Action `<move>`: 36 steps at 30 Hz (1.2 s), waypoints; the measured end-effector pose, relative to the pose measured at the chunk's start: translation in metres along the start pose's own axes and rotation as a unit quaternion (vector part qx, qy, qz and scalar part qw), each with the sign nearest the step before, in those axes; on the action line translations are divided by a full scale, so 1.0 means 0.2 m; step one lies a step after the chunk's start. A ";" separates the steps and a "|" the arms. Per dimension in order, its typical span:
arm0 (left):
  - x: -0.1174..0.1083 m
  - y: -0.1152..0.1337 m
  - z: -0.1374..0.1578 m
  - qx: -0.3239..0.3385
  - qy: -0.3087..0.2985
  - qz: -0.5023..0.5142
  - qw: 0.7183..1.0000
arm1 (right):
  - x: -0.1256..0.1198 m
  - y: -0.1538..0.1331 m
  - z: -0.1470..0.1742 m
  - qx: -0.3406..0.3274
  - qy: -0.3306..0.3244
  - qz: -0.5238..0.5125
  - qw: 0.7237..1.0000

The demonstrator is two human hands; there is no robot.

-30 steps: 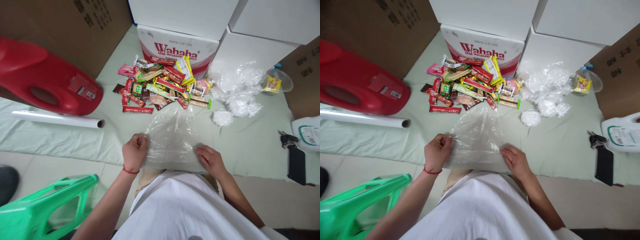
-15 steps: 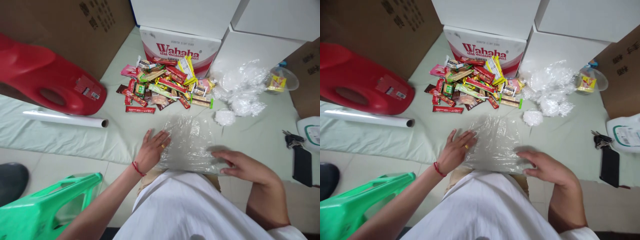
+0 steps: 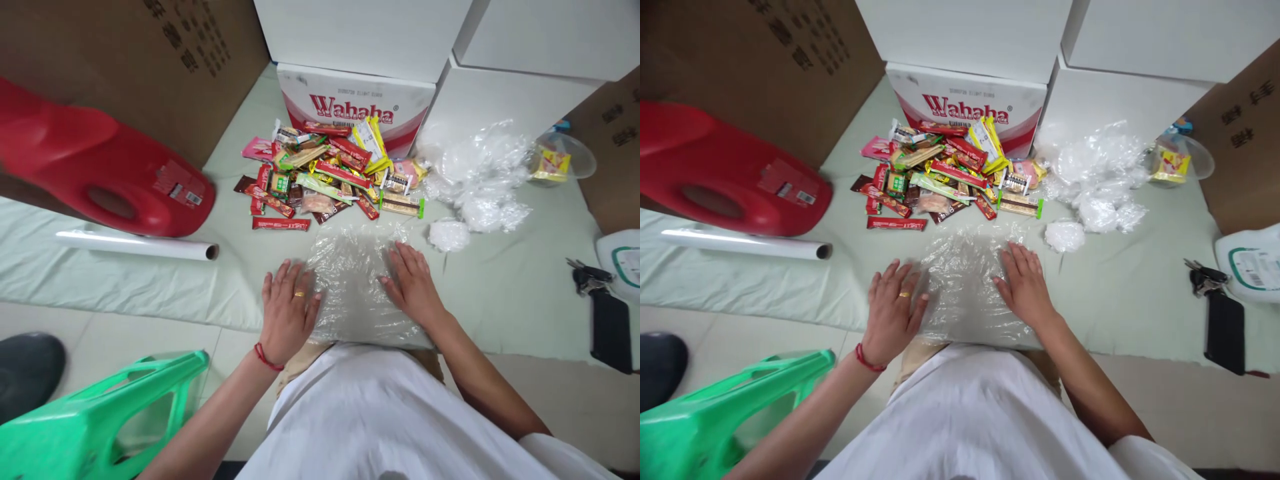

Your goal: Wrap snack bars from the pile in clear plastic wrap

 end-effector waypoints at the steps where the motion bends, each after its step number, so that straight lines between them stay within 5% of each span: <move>1: -0.02 0.04 -0.03 0.019 0.023 0.004 1.000 | -0.01 -0.04 -0.01 -0.022 0.010 -0.004 1.000; 4: -0.01 0.19 -0.17 0.113 0.006 0.037 0.993 | 0.00 -0.18 -0.04 -0.105 -0.013 -0.027 0.994; 7: 0.10 0.21 -0.33 0.134 -0.069 0.022 0.988 | 0.08 -0.25 -0.02 -0.136 -0.079 -0.038 0.987; 11: 0.26 -0.02 -0.46 0.098 -0.131 -0.037 0.986 | 0.08 -0.17 0.07 -0.117 -0.116 -0.092 0.982; 15: 0.30 -0.18 -0.49 0.132 -0.152 -0.040 0.979 | -0.08 -0.01 0.00 -0.078 -0.108 -0.200 0.971; 19: 0.29 -0.17 -0.49 0.131 -0.157 -0.047 0.978 | -0.22 0.21 -0.36 0.058 -0.049 -0.065 0.995; 25: 0.29 -0.16 -0.49 0.128 -0.165 -0.049 0.977 | -0.21 0.40 -0.87 0.136 -0.180 0.145 0.963; 32: 0.28 -0.16 -0.49 0.123 -0.152 -0.014 0.981 | -0.24 0.35 -0.85 0.171 -0.320 0.226 0.904; 36: 0.27 -0.16 -0.49 0.125 -0.140 -0.007 0.982 | -0.28 0.32 -0.82 0.163 -0.361 0.210 0.894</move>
Point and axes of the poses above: each hand's wrist, its own z-axis away from the middle knuckle, its own x-axis out of the palm, y = z × x, the point moved 2 cm from there along -z, towards the middle knuckle, and after that the axes turned 3 degrees about -x, right-handed, at the moved point
